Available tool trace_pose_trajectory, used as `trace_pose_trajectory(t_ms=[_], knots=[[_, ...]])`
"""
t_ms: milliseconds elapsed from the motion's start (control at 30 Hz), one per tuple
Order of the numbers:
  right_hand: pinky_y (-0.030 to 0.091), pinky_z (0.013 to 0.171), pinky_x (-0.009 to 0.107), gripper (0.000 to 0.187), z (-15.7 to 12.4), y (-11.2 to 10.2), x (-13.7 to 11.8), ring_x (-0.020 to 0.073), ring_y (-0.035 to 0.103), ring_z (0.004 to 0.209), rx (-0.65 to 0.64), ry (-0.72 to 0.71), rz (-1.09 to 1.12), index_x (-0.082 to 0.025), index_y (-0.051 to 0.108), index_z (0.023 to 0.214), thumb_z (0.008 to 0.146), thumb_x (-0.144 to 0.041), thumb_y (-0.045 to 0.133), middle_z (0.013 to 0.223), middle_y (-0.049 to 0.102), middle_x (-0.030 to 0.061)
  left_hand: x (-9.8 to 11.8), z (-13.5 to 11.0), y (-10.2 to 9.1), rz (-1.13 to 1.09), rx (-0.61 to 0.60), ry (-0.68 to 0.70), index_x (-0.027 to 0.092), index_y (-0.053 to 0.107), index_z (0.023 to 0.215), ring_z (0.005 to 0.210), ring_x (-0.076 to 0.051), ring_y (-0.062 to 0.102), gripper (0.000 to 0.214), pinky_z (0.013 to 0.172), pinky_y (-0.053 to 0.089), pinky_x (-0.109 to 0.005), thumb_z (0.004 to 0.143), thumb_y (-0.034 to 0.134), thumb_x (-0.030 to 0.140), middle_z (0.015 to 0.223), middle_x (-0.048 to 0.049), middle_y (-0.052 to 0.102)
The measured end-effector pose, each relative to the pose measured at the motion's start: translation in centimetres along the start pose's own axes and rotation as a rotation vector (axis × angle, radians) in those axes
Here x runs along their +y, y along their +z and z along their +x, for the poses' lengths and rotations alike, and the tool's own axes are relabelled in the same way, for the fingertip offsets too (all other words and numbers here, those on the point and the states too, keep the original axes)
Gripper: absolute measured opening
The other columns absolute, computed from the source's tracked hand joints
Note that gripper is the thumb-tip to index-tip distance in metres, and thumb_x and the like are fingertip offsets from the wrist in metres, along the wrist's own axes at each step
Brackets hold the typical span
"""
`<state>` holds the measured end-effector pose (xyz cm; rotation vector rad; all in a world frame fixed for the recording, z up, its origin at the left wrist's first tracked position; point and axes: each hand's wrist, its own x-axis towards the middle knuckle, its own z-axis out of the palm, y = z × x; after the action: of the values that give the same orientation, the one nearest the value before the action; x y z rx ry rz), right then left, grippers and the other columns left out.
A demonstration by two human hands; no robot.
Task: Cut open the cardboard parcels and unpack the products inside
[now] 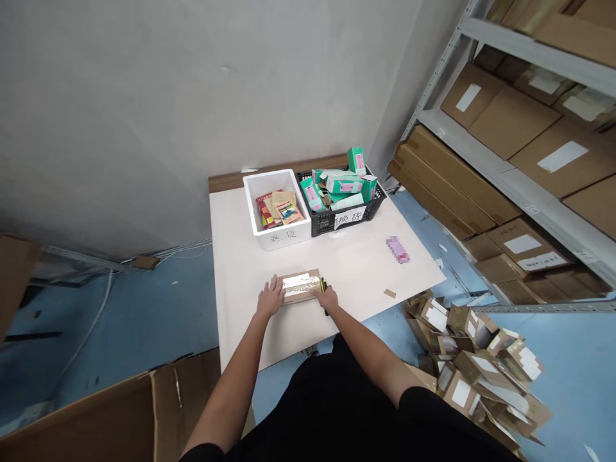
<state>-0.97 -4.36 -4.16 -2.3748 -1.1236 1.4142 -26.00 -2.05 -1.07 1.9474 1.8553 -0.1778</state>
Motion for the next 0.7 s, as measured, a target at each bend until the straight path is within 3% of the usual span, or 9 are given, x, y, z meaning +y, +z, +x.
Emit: trace_pose_trajectory(t_ms=[133,200,267,367,467,567,633,700], knots=[[0.057,0.083,0.035,0.052,2.4,-2.0,-5.4,0.0314,0.073,0.113,0.14,-0.042,-0.164,-0.019,0.055,0.125,0.095,-0.061,0.066,0.125,0.073,0.0185,-0.3,-1.8,0.4,0.055,-0.097,0.019,0.025,0.06,0.149,0.131,-0.033,0.056,0.05,0.104,0.049,-0.045,0.103,0.04,0.029,0.144,-0.0162,0.06],[0.057,0.085,0.037,0.051,3.5,-3.9,-7.7,0.0329,0.072,0.116,0.153,-0.049,-0.175,-0.018,0.054,0.129,0.099,-0.059,0.059,0.127,0.072,0.0202,-0.2,-2.5,0.5,0.053,-0.108,0.08,0.027,0.071,0.134,0.123,-0.03,0.06,0.043,0.098,0.052,-0.041,0.102,0.043,0.025,0.129,-0.0138,0.065],[0.057,0.084,0.037,0.053,3.8,-5.4,-8.8,0.0331,0.072,0.116,0.172,-0.076,-0.167,-0.018,0.053,0.131,0.1,-0.06,0.058,0.128,0.072,0.0196,0.0,-2.4,0.4,0.063,-0.044,0.127,0.027,0.07,0.135,0.122,-0.028,0.06,0.045,0.097,0.052,-0.038,0.099,0.045,0.017,0.132,-0.0128,0.064],[0.056,0.084,0.036,0.053,2.6,-6.0,-7.2,0.0327,0.072,0.115,0.213,-0.104,-0.184,-0.019,0.053,0.131,0.1,-0.061,0.057,0.126,0.073,0.0183,1.3,-0.7,0.0,0.13,0.002,0.239,0.029,0.049,0.158,0.131,-0.028,0.057,0.069,0.1,0.052,-0.039,0.094,0.048,0.005,0.157,-0.0129,0.051],[0.056,0.085,0.037,0.056,0.2,-3.9,-2.5,0.0337,0.073,0.115,0.17,-0.075,-0.219,-0.017,0.054,0.131,0.098,-0.063,0.059,0.128,0.073,0.0198,3.3,1.9,0.1,0.208,-0.079,0.461,0.037,0.034,0.166,0.153,-0.031,0.038,0.082,0.112,0.046,-0.044,0.092,0.052,0.006,0.176,-0.0054,0.028],[0.056,0.088,0.037,0.061,-1.3,-1.7,1.7,0.0336,0.072,0.117,0.055,-0.035,-0.208,-0.017,0.057,0.127,0.092,-0.066,0.066,0.129,0.073,0.0194,4.9,3.4,0.9,0.25,-0.169,0.607,0.043,0.029,0.167,0.164,-0.03,0.016,0.089,0.123,0.034,-0.05,0.09,0.062,0.014,0.179,0.0006,0.023],[0.056,0.089,0.037,0.063,-1.3,-1.6,2.5,0.0334,0.072,0.119,0.047,-0.017,-0.208,-0.018,0.058,0.126,0.089,-0.067,0.07,0.131,0.072,0.0191,5.7,3.3,1.7,0.256,-0.174,0.575,0.042,0.027,0.168,0.165,-0.032,0.013,0.093,0.122,0.034,-0.052,0.087,0.068,0.019,0.179,-0.001,0.022],[0.055,0.091,0.038,0.066,-0.6,-2.8,1.4,0.0347,0.07,0.121,0.097,-0.029,-0.256,-0.019,0.057,0.127,0.085,-0.067,0.075,0.132,0.071,0.0196,6.5,2.4,2.5,0.245,-0.12,0.465,0.038,0.029,0.168,0.162,-0.038,0.019,0.094,0.117,0.037,-0.055,0.086,0.073,0.028,0.178,-0.0059,0.024]])
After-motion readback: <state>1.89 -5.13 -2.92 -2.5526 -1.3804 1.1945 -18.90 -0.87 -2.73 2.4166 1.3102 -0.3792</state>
